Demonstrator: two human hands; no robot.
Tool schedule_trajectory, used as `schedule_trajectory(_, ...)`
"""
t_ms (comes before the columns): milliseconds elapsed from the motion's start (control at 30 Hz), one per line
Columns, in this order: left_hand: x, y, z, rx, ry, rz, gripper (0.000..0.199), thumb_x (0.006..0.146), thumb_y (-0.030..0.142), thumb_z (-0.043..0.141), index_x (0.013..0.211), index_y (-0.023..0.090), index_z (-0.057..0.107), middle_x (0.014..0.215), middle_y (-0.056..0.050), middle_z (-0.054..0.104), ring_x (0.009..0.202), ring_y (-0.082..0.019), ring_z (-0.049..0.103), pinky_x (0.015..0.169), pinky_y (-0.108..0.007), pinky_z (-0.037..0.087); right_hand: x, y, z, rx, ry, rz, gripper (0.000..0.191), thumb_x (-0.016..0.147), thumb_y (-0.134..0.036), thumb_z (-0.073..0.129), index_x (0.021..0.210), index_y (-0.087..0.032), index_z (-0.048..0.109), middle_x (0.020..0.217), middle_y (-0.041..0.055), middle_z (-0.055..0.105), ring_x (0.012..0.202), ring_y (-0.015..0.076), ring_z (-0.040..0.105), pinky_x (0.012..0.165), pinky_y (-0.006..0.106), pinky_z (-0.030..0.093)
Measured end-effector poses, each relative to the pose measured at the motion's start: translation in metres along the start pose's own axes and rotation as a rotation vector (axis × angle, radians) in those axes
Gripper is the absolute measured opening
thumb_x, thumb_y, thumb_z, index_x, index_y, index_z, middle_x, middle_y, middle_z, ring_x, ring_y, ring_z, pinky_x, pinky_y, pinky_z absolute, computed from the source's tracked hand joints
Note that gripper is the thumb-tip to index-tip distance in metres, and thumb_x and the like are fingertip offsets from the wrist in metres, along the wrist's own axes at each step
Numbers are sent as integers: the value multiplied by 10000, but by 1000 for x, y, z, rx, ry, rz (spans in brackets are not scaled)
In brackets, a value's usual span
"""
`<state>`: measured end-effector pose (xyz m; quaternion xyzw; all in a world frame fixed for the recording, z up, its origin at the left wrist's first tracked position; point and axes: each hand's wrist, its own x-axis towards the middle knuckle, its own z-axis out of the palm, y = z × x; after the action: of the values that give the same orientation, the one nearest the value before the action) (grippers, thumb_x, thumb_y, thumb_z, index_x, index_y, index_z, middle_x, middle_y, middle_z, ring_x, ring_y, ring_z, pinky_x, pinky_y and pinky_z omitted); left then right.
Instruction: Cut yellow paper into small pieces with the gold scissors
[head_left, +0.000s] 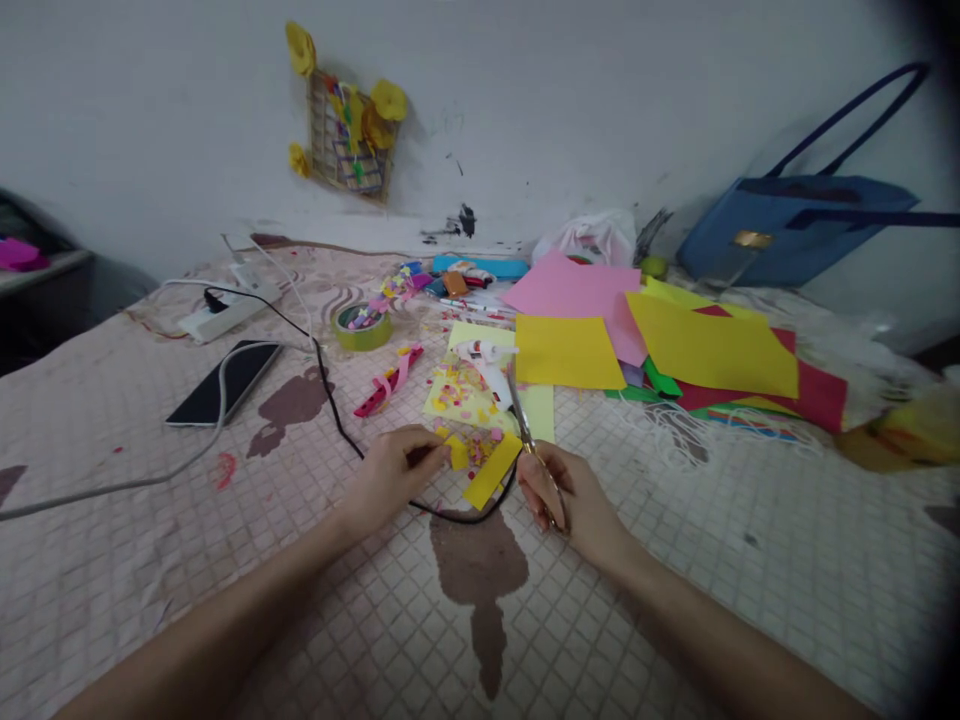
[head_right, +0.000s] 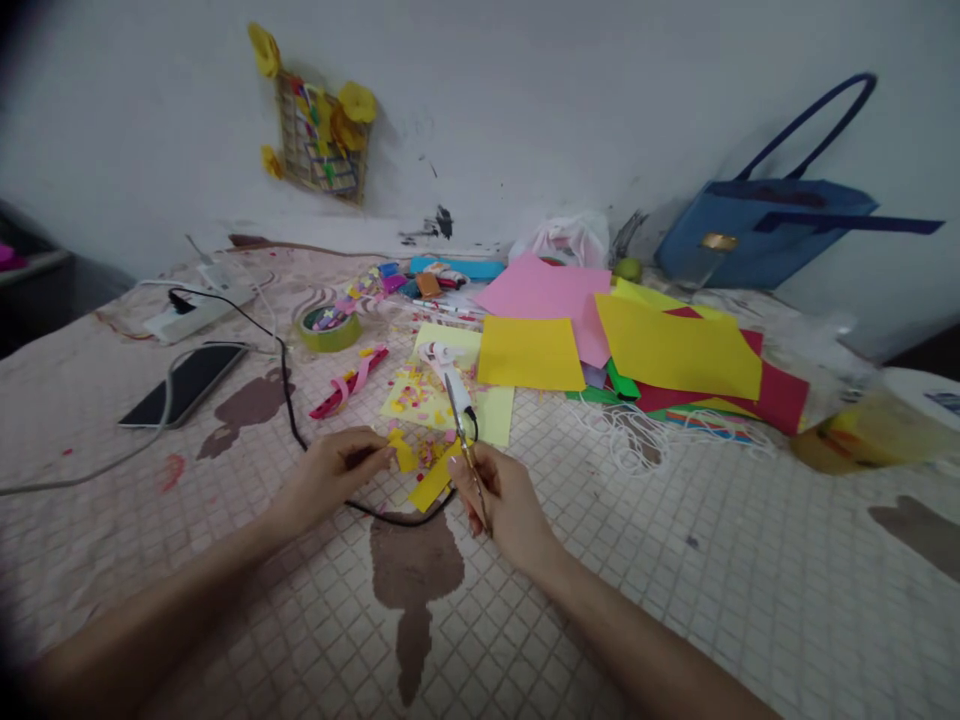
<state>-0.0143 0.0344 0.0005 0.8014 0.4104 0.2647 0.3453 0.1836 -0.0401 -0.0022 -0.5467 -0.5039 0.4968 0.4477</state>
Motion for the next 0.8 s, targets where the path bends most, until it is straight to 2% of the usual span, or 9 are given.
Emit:
schedule_trajectory(200, -2, -8, 1, -71, -11, -123, 212, 782, 331, 540, 743, 133, 608, 630, -2, 538, 561, -105, 450, 493, -202, 327, 5, 10, -3, -51, -2, -36, 290, 805, -416, 547, 660, -199, 419, 488, -78, 414, 365, 56, 357, 340, 171, 297)
schedule_trajectory(400, -3, -6, -2, -14, 41, -49, 209, 838, 327, 481, 787, 152, 584, 677, 0, 530, 600, -105, 467, 513, -202, 365, 7, 13, -4, -123, -2, -42, 232, 799, -376, 568, 696, -200, 458, 507, -64, 465, 371, 66, 373, 355, 186, 299)
schedule_trajectory(533, -4, -3, -4, 158, 147, 129, 181, 862, 249, 459, 852, 155, 614, 814, -39, 556, 682, -113, 501, 562, -215, 394, 7, 11, -3, -94, -11, -30, 249, 794, -398, 565, 690, -197, 460, 509, -61, 473, 366, 66, 375, 349, 189, 298)
schedule_trajectory(667, -10, -1, -3, 413, 246, 443, 170, 843, 153, 491, 964, 165, 610, 886, -63, 569, 796, -148, 507, 696, -275, 418, 6, 5, -1, 37, -31, 27, 260, 797, -421, 547, 709, -187, 475, 576, -32, 548, 352, 54, 374, 335, 192, 263)
schedule_trajectory(800, -16, 8, 0, 587, 196, 703, 222, 824, 129, 523, 1036, 165, 575, 922, -68, 607, 831, -175, 515, 720, -314, 414, 3, 0, 5, 224, -76, 55, 218, 785, -377, 580, 745, -179, 497, 607, -37, 542, 394, 52, 420, 371, 190, 271)
